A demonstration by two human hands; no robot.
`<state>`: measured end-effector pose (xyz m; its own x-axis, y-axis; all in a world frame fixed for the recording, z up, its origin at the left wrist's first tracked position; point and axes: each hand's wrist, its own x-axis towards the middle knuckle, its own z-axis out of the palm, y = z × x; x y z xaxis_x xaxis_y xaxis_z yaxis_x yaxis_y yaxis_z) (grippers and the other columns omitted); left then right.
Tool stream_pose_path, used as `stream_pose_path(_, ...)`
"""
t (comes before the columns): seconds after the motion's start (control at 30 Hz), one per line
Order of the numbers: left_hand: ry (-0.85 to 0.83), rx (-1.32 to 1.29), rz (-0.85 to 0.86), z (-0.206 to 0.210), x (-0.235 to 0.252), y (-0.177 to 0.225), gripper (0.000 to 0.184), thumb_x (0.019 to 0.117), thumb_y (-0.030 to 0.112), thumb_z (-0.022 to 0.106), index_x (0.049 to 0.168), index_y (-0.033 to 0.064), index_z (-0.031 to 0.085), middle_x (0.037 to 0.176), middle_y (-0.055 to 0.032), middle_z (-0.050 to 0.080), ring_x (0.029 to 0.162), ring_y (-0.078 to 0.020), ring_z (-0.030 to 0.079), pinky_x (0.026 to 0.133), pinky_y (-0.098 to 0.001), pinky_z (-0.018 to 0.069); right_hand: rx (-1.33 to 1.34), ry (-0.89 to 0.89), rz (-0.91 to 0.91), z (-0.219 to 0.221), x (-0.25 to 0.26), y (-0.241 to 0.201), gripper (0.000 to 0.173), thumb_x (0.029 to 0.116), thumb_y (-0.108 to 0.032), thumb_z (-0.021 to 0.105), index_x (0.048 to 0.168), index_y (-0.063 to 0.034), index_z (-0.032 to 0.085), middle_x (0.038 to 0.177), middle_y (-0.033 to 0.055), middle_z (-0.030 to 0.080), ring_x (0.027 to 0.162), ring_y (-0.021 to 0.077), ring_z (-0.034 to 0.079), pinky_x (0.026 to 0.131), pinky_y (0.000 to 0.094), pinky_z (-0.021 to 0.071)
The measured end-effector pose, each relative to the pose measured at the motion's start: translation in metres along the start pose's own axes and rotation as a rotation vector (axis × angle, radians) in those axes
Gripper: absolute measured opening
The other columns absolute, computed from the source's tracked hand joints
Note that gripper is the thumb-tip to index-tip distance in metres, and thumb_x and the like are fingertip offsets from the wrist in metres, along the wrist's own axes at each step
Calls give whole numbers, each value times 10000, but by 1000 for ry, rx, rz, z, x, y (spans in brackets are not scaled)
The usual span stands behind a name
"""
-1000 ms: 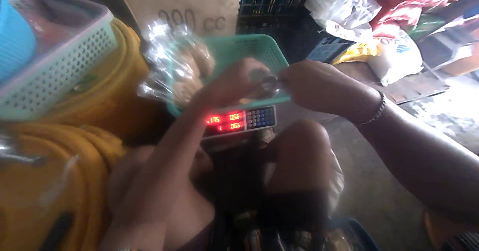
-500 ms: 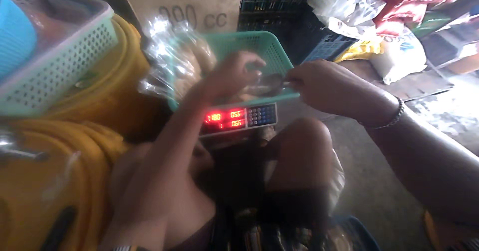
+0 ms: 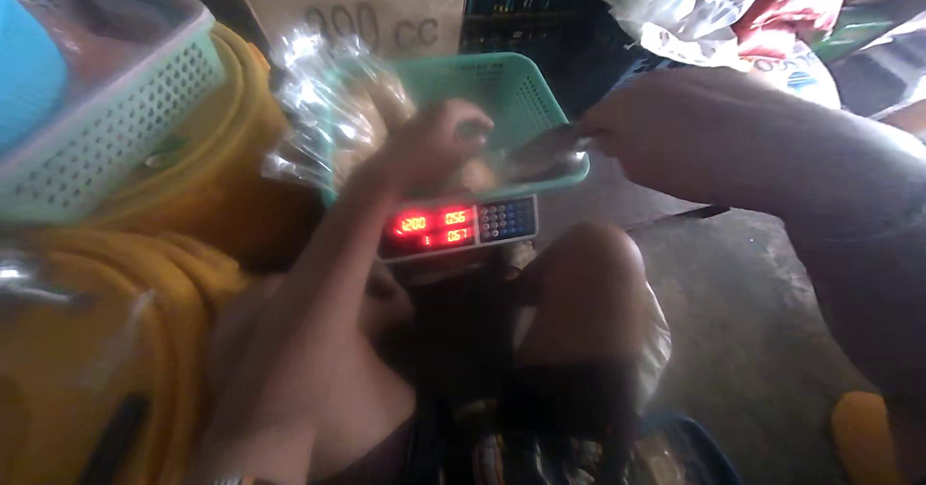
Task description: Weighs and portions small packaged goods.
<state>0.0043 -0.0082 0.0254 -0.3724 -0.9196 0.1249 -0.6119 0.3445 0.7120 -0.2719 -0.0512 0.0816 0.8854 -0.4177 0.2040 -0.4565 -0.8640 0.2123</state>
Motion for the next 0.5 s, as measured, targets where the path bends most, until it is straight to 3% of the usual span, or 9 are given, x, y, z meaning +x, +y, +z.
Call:
stream_pose_path(0.03, 0, 5, -7, -1, -1, -1, 278, 1059, 166, 560, 1289, 57, 669, 1211, -122, 665, 845, -151, 643, 785, -327, 544, 23, -175, 123, -26, 0, -11, 12, 837, -170, 649, 828, -169, 641, 693, 51, 553, 605, 281, 590, 420, 475, 427)
stream_pose_path(0.07, 7, 14, -5, -1, -2, -3, 276, 1054, 155, 564, 1283, 46, 673, 1208, -132, 670, 851, -164, 649, 789, -338, 547, 71, -405, 310, -60, 3, -30, 66, 978, -147, 645, 952, -139, 705, 802, 80, 639, 741, 308, 653, 564, 532, 504)
stream_pose_path(0.1, 16, 22, -1, -1, -3, -5, 274, 1051, 141, 566, 1279, 33, 675, 1204, -145, 670, 860, -176, 653, 798, -346, 551, 123, -475, 440, -77, -1, -38, 127, 1033, -148, 599, 1029, -138, 725, 859, 81, 677, 800, 299, 674, 641, 543, 529)
stream_pose_path(0.2, 46, 40, -35, 0, -6, -11, 276, 1050, 127, 562, 1289, 38, 669, 1217, -145, 658, 869, -171, 636, 795, -339, 535, 312, -263, 594, -77, -55, -32, 168, 1059, -86, 554, 1106, -57, 712, 923, 126, 710, 794, 300, 689, 719, 551, 557)
stream_pose_path(0.3, 83, 65, -87, 0, -10, -17, 286, 1052, 136, 564, 1310, 54, 659, 1252, -146, 644, 887, -178, 643, 796, -351, 545, 438, -30, 792, -38, -134, -14, 203, 1059, -115, 544, 1206, -20, 649, 1023, 142, 713, 876, 257, 718, 830, 511, 598)
stream_pose_path(0.4, 132, 87, -78, -1, -10, -30, 317, 1048, 181, 564, 1332, 63, 641, 1250, -165, 646, 942, -220, 671, 848, -420, 569, 608, 124, 1097, 29, -213, -10, 244, 1032, -57, 565, 1231, 83, 585, 1060, 202, 669, 908, 239, 685, 863, 463, 582)
stream_pose_path(0.5, 188, 91, -64, -3, -9, -33, 351, 1036, 181, 567, 1354, 37, 614, 1265, -173, 646, 953, -173, 662, 872, -365, 556, 649, -5, 1482, 106, -278, -30, 286, 1030, -18, 556, 1276, 125, 541, 1120, 291, 650, 1002, 363, 664, 925, 532, 534)
